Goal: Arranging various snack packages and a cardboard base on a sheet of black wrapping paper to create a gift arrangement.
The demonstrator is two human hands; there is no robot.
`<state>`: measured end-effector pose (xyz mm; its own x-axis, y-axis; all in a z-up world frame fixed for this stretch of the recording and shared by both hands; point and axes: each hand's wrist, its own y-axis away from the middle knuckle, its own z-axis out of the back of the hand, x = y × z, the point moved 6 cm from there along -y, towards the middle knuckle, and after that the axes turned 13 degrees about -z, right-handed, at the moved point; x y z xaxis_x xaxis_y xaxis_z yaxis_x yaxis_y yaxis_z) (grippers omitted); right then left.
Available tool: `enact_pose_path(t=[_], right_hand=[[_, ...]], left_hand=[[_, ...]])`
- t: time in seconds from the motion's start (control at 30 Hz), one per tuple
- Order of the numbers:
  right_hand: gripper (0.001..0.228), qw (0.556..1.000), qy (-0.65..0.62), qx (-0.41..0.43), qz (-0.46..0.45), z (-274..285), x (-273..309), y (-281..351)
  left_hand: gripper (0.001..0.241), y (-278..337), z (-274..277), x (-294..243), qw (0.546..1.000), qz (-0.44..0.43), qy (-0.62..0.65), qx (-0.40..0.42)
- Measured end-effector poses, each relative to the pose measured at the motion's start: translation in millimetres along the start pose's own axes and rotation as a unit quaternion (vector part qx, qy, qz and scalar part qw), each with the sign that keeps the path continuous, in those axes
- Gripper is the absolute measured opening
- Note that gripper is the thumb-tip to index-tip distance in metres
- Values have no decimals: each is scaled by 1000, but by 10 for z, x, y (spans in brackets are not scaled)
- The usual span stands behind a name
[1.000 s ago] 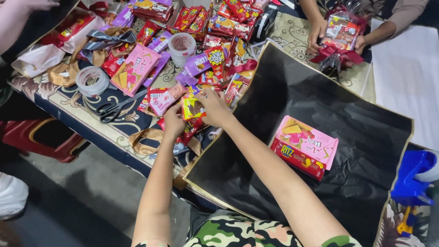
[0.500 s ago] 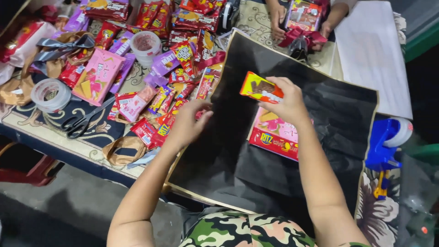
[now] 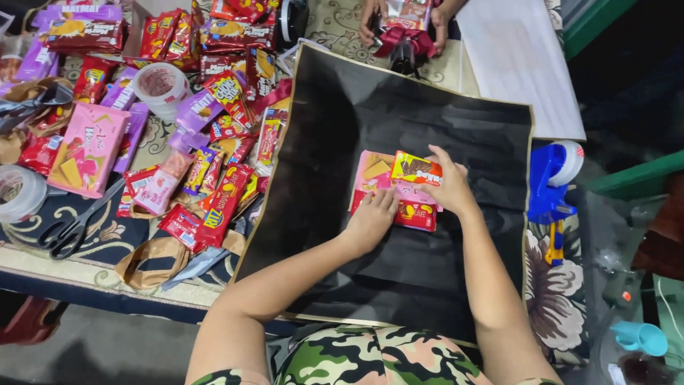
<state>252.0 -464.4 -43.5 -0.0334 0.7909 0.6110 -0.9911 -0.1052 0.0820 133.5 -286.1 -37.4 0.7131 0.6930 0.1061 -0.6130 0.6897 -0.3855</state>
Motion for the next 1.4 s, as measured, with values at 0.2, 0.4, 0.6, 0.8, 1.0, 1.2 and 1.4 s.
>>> enact_pose_path(t=[0.2, 0.4, 0.6, 0.8, 1.0, 1.2, 1.4], right_hand=[[99, 999, -22, 30, -17, -56, -77, 6], [98, 1000, -15, 25, -11, -117, -57, 2], [96, 1000, -4, 23, -3, -154, -136, -38], [94, 1000, -1, 21, 0, -189, -191, -44], [92, 1000, 0, 23, -6, -180, -164, -5], [89, 998, 29, 43, -29, -253, -202, -45], [91, 994, 76, 72, -42, -313, -203, -155]], left_hand=[[38, -4, -245, -49, 1000, 25, 5, 3], [45, 53, -487, -14, 997, 41, 61, 31], [44, 5, -376, -5, 995, 53, 76, 34], [40, -32, -434, -45, 997, 57, 53, 15], [36, -46, -526, -75, 997, 65, 36, 4], [36, -59, -475, -70, 997, 69, 32, 13], [74, -5, -595, 190, 958, 82, 245, 124]])
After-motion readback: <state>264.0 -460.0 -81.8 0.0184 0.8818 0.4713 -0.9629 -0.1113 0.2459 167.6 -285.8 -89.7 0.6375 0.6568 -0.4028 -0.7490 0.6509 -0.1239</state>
